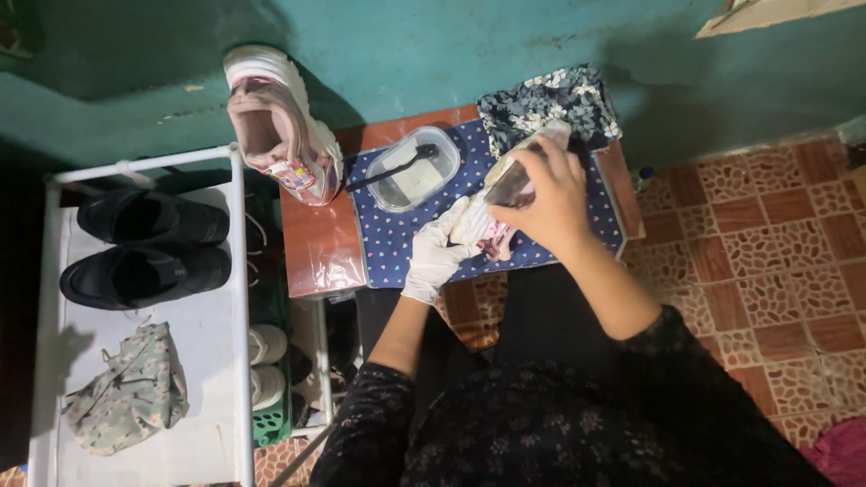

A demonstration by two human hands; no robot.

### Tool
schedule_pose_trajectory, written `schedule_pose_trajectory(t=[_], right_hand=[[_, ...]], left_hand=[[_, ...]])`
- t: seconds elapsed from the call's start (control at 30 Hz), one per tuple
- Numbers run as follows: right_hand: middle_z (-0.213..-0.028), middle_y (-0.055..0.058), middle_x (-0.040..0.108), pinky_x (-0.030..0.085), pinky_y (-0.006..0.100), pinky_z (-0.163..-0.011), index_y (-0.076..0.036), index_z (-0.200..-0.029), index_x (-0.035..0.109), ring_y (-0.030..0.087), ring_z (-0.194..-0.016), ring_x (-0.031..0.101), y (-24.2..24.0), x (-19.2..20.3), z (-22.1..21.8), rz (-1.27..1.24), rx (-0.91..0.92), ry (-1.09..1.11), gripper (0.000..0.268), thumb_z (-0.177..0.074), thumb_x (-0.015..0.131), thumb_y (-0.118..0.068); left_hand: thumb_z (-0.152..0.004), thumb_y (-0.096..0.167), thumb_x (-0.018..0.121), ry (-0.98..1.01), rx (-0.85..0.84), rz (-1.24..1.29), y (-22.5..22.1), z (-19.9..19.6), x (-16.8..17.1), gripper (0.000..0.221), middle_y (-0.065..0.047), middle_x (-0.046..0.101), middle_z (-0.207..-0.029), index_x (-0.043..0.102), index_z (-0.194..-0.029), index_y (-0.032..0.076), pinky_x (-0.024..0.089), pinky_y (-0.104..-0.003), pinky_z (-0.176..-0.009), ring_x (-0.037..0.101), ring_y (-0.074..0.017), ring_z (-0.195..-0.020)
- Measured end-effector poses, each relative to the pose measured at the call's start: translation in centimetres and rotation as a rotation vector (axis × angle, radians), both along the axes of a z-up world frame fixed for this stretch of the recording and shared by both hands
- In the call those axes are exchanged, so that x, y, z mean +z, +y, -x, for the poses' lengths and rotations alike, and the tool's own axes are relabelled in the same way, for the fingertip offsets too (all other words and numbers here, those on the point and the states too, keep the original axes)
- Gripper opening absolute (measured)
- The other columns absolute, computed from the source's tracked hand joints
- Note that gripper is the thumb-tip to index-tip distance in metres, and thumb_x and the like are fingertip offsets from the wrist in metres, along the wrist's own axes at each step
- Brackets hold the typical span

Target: Applying a white sealant or adhesive to the sole of a sneaker using a small brush and smoothing it by hand.

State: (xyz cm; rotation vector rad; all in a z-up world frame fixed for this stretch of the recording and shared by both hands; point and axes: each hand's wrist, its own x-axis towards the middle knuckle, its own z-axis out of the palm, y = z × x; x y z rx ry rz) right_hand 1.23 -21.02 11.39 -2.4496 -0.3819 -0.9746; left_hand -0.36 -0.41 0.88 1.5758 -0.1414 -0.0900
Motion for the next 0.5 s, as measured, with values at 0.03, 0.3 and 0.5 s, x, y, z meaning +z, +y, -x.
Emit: schedule_pose_trajectory(t=[0.03, 0.3, 0.5], right_hand=[[-0.13, 0.017, 0.065, 0.047, 0.046, -0.085, -0.019, -0.12, 0.07, 0.038, -0.104, 0.064, -0.6, 0.4, -0.5, 0.0, -0.002, 0.002, 0.086, -0.043, 0.095, -0.049], [-0.121, 0.011, 0.07, 0.047, 0.044, -0.08, -0.021, -0.122, 0.069, 0.034, -0.097, 0.067, 0.4, -0.7, -0.1, -0.065, 0.029, 0.055, 0.087, -0.046, 0.094, -0.056], [-0.114, 0.014, 0.07, 0.044, 0.047, -0.079, -0.017, -0.122, 0.068, 0.037, -0.096, 0.066, -0.8, 0.7, -0.4, -0.06, 0.028, 0.089, 0.086, -0.049, 0.095, -0.052]], left_hand=[[-0.056, 0.004, 0.097, 0.002, -0.002, 0.0, -0.1, -0.2, -0.1, 0.088, -0.014, 0.068, -0.13, 0.063, -0.137, 0.012, 0.05, -0.037, -0.104, 0.06, -0.026, -0.125], [-0.057, 0.008, 0.098, -0.012, 0.008, -0.034, 0.0, -0.1, -0.9, 0.087, -0.014, 0.068, -0.132, 0.063, -0.137, 0.013, 0.049, -0.038, -0.106, 0.06, -0.0254, -0.126], [-0.055, 0.003, 0.097, -0.002, -0.004, -0.005, 0.0, 0.0, -1.2, 0.09, -0.015, 0.066, -0.133, 0.063, -0.138, 0.014, 0.048, -0.04, -0.106, 0.058, -0.0266, -0.128]])
